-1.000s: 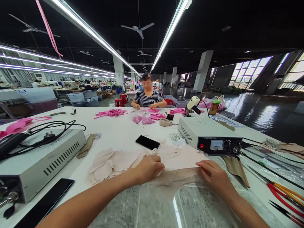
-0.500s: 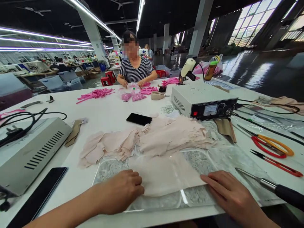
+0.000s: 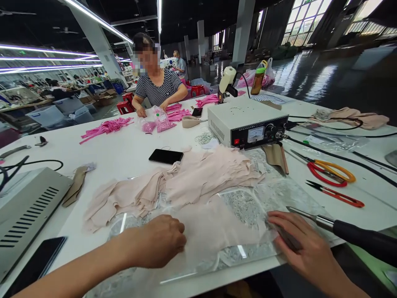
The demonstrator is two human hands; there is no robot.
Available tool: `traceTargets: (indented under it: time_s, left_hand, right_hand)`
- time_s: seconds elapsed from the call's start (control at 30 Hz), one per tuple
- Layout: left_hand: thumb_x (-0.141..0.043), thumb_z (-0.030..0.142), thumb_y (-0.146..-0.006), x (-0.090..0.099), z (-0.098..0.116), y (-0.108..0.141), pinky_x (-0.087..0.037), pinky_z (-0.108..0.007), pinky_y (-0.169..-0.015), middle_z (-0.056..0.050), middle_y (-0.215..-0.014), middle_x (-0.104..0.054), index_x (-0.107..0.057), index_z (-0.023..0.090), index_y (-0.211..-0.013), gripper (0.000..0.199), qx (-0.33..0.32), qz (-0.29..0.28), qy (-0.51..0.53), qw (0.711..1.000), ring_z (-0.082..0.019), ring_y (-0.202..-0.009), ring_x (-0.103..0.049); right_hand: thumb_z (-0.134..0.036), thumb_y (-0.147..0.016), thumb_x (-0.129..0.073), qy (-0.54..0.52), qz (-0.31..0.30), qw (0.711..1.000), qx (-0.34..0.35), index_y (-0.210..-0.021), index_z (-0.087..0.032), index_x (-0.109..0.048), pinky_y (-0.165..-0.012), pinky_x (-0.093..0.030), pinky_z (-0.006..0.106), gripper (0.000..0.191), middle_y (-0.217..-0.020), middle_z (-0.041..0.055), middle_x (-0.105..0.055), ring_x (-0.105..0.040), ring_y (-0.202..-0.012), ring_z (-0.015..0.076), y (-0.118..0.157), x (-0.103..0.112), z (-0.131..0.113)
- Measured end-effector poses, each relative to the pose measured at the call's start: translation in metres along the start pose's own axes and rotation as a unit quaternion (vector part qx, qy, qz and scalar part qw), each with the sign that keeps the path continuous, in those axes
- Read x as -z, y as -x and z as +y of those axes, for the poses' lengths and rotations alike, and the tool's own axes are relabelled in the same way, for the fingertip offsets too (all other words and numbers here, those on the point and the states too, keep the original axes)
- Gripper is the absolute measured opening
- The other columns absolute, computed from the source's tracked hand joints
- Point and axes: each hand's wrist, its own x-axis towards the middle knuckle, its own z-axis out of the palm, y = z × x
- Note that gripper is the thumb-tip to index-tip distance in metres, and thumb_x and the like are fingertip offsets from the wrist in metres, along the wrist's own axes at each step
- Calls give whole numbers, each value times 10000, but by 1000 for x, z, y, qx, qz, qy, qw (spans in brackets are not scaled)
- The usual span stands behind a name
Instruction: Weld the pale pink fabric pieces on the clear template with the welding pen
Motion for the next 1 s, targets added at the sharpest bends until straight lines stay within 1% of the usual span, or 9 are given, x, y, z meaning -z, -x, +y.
traceTargets:
  time_s: [0.07,0.13,0.2,0.27,0.37,0.43,0.63,0.83,1.0]
  left_hand:
    - [-498,191,-920,4,4,-17,-466,-261,-682,-28,-777,-649,-655,187,-831,181,-21,46,18,999,-146,-680,-615]
    - [-476,229,-946,1,8,-37,-464,-296,-894,-71,-1075,-663,-638,187,-1067,207,-76,104,40,991,-188,-977,-630]
    - [-476,297,-959,-7,10,-56,-377,-366,-1058,-79,-1335,-550,-580,198,-1213,292,-119,132,39,983,-243,-1234,-514]
    - [-455,349,-973,-19,10,-68,-316,-413,-1115,-66,-1422,-475,-547,222,-1268,335,-132,132,25,982,-261,-1322,-435]
    - [-433,376,-984,-32,9,-73,-289,-453,-1133,-62,-1450,-446,-522,240,-1305,360,-126,119,17,985,-271,-1350,-407]
    - [-425,382,-986,-33,8,-70,-292,-472,-1130,-63,-1454,-441,-511,243,-1322,373,-117,109,20,987,-283,-1350,-407]
    - [-405,378,-992,-24,10,-66,-256,-478,-1143,-78,-1442,-455,-531,229,-1305,369,-114,104,5,988,-269,-1348,-409]
    - [-383,337,-1002,-22,17,-91,-232,-428,-1159,-54,-1388,-520,-561,163,-1253,353,-168,155,-29,973,-225,-1313,-451]
    - [-308,356,-1021,-25,22,-119,-231,-387,-1167,-12,-1450,-447,-519,168,-1312,405,-232,150,-59,959,-199,-1377,-365]
  right_hand:
    - [-258,-929,-441,-13,-17,1000,10,-1128,-235,-591,-831,-518,322,250,-1100,43,-605,-586,-1017,206,-3,3,0]
    - [-246,-918,-437,-21,-48,998,20,-1220,-250,-553,-828,-524,325,324,-1159,46,-583,-563,-1069,216,-7,5,1]
    - [-220,-906,-426,-30,-93,995,32,-1254,-262,-533,-841,-525,345,366,-1228,55,-547,-528,-1126,230,-10,6,2]
    - [-193,-892,-413,-41,-125,990,42,-1155,-258,-576,-862,-522,374,315,-1267,60,-520,-497,-1167,245,-12,6,4]
    - [-177,-898,-409,-51,-130,989,45,-905,-225,-573,-866,-525,383,172,-1254,67,-525,-489,-1176,250,-10,8,7]
    - [-186,-918,-430,-52,-108,992,41,-863,-215,-546,-849,-533,358,131,-1228,78,-538,-508,-1152,240,-4,11,8]
    - [-157,-931,-483,-49,-6,996,70,-1020,-211,-586,-867,-525,311,146,-1175,74,-571,-562,-1082,210,13,20,11]
    - [-198,-945,-475,-33,1,998,57,-1197,-237,-593,-865,-530,322,281,-1177,63,-575,-579,-1059,217,17,18,7]
    - [-198,-955,-478,-31,27,999,25,-1165,-230,-612,-902,-514,347,252,-1168,61,-578,-571,-1068,222,24,13,7]
